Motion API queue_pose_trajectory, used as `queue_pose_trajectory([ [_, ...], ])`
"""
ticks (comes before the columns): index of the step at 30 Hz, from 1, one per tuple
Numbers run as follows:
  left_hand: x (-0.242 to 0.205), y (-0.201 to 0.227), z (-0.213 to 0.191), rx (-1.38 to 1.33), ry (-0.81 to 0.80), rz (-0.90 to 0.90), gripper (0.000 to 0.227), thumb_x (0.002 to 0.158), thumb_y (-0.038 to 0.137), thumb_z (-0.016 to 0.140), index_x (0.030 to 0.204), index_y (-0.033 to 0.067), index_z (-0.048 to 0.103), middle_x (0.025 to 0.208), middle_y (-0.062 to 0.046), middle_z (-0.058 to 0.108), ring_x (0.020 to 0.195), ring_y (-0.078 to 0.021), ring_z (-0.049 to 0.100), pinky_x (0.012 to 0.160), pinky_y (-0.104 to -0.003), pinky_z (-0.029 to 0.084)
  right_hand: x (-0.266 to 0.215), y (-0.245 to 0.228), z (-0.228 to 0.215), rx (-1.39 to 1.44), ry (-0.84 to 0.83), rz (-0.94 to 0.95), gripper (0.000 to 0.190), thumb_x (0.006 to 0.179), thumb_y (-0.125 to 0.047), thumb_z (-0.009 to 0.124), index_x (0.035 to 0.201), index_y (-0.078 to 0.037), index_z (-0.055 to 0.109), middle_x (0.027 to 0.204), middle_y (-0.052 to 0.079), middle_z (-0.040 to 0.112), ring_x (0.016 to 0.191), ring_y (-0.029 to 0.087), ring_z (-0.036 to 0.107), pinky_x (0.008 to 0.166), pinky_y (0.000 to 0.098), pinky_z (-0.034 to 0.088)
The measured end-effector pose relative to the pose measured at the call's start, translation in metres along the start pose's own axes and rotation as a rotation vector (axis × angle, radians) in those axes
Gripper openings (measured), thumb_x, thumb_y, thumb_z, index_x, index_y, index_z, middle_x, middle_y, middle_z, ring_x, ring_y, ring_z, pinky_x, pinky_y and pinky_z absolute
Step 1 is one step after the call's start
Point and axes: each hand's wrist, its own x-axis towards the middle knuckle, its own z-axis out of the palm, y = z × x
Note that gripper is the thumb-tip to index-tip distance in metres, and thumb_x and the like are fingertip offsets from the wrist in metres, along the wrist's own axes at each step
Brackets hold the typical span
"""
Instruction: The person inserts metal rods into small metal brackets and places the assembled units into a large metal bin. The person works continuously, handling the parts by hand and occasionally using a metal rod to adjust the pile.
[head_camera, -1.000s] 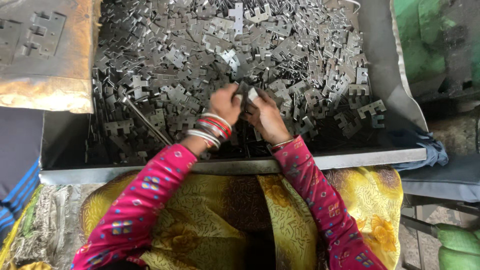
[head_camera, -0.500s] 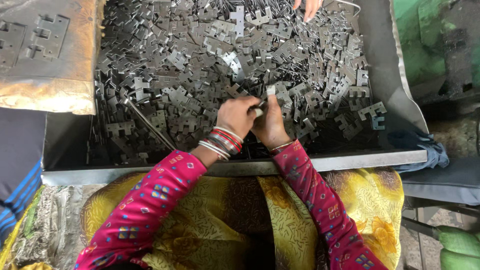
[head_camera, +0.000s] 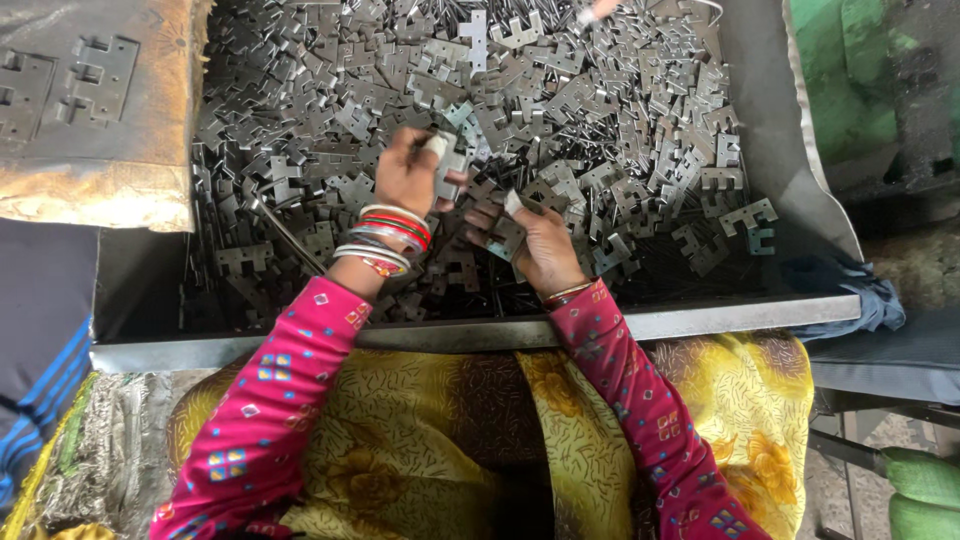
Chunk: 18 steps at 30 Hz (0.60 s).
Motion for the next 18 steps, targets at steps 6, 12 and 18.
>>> queue_pose_trajectory([
  [6,-0.006,-0.022,0.004,0.657,0.178,0.337,0.013,0.095,0.01,0.067,0.107,0.0055,0.065,0.082,-0.018,0.075,0.067,-0.0291,0.074,0.053,-0.039,0.06,0.004,0.002,-0.011,0.058,0.051,0.005,0.03,0.1,-0.018,0.06,0.121,0.003,0.06,0.115,0.02,0.07,0.102,0.034,0.071,0.095,0.0618,0.059],
  [12,-0.015,-0.012,0.011,0.634,0.133,0.453,0.019,0.092,0.01,0.064,0.111,0.0078,0.06,0.084,-0.018,0.076,0.077,-0.0373,0.077,0.072,-0.046,0.06,0.005,-0.002,-0.02,0.113,0.103,-0.097,0.029,0.103,-0.027,0.063,0.116,-0.002,0.061,0.105,0.018,0.071,0.092,0.03,0.07,0.087,0.0581,0.059],
  [18,-0.042,-0.001,0.033,0.655,-0.005,0.613,0.034,0.095,0.016,0.065,0.125,0.0072,0.053,0.098,-0.021,0.075,0.083,-0.0413,0.073,0.076,-0.049,0.058,0.005,-0.001,-0.023,-0.008,0.142,-0.109,0.025,0.099,-0.022,0.059,0.118,-0.006,0.061,0.114,0.014,0.072,0.101,0.028,0.074,0.09,0.0523,0.061],
])
